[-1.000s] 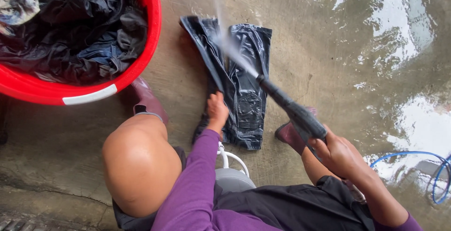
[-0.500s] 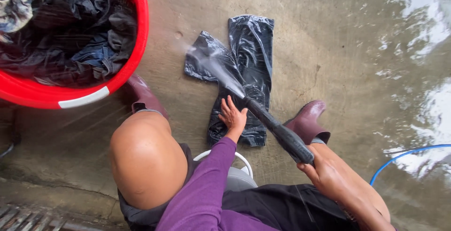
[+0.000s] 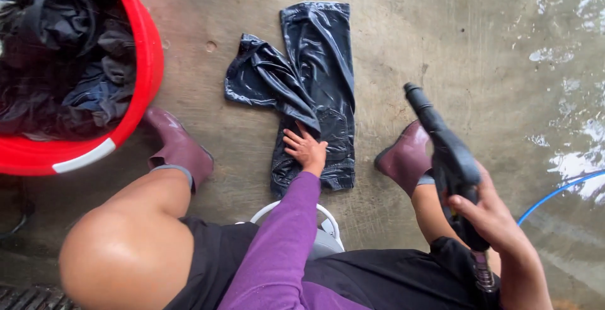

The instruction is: The person washes clothing by hand on a concrete floor using a high-pressure water sprayer, handling black pants and other garments from a red bucket.

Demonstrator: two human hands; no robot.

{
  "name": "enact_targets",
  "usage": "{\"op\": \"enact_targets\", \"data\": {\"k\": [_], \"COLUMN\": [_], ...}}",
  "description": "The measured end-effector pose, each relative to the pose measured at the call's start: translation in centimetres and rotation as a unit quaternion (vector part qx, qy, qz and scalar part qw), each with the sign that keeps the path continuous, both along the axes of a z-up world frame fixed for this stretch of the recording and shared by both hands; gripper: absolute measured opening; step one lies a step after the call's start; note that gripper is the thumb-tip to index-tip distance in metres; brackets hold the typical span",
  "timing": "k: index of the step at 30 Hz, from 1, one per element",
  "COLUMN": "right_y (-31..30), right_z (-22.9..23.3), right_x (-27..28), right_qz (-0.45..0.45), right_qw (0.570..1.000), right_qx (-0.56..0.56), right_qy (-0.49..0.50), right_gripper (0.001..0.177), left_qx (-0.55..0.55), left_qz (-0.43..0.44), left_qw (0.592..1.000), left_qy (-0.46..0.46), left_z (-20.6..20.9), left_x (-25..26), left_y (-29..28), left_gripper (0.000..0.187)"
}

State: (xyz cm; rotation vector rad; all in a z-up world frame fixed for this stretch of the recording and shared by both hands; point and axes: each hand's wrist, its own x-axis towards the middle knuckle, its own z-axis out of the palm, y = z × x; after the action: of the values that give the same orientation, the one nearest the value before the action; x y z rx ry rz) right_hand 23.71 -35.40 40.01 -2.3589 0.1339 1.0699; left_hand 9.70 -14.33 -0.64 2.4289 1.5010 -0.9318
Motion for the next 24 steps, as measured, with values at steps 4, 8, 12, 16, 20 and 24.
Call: {"op": "enact_targets", "data": {"k": [4, 8, 12, 16, 20, 24], "right_y": [1.8, 4.9, 7.6, 8.3, 9.7, 10.5], "right_z": [0.2, 2.7, 5.2, 6.0, 6.7, 6.7], "right_x": [-0.3, -0.1, 0.2, 0.1, 0.3, -0.1], "right_qz": [-0.003, -0.027, -0.02, 0.017, 0.023, 0.038], "right_qw": [0.997, 0.997, 0.998, 0.999, 1.0, 0.999], "right_qx": [-0.018, -0.03, -0.053, -0.049, -0.018, -0.01], "right_qy": [0.072, 0.062, 0.035, 0.004, 0.004, -0.009], "right_gripper": [0.093, 0.092, 0.092, 0.093, 0.089, 0.081], "left_qx": [0.023, -0.115, -0.217, -0.158, -0.127, -0.116], "left_qz": [-0.101, 0.062, 0.112, 0.032, -0.013, -0.06], "left_qw": [0.981, 0.939, 0.895, 0.86, 0.82, 0.76], "left_qy": [-0.162, -0.318, -0.375, -0.485, -0.558, -0.636], "left_z": [-1.8, -1.1, 7.9, 18.3, 29.5, 45.7], "left_x": [-3.7, -3.0, 0.8, 6.3, 10.2, 7.8], "left_y": [3.2, 8.4, 13.3, 18.9, 27.7, 36.0], "left_gripper": [0.09, 0.068, 0.066, 0.046, 0.038, 0.053]}}
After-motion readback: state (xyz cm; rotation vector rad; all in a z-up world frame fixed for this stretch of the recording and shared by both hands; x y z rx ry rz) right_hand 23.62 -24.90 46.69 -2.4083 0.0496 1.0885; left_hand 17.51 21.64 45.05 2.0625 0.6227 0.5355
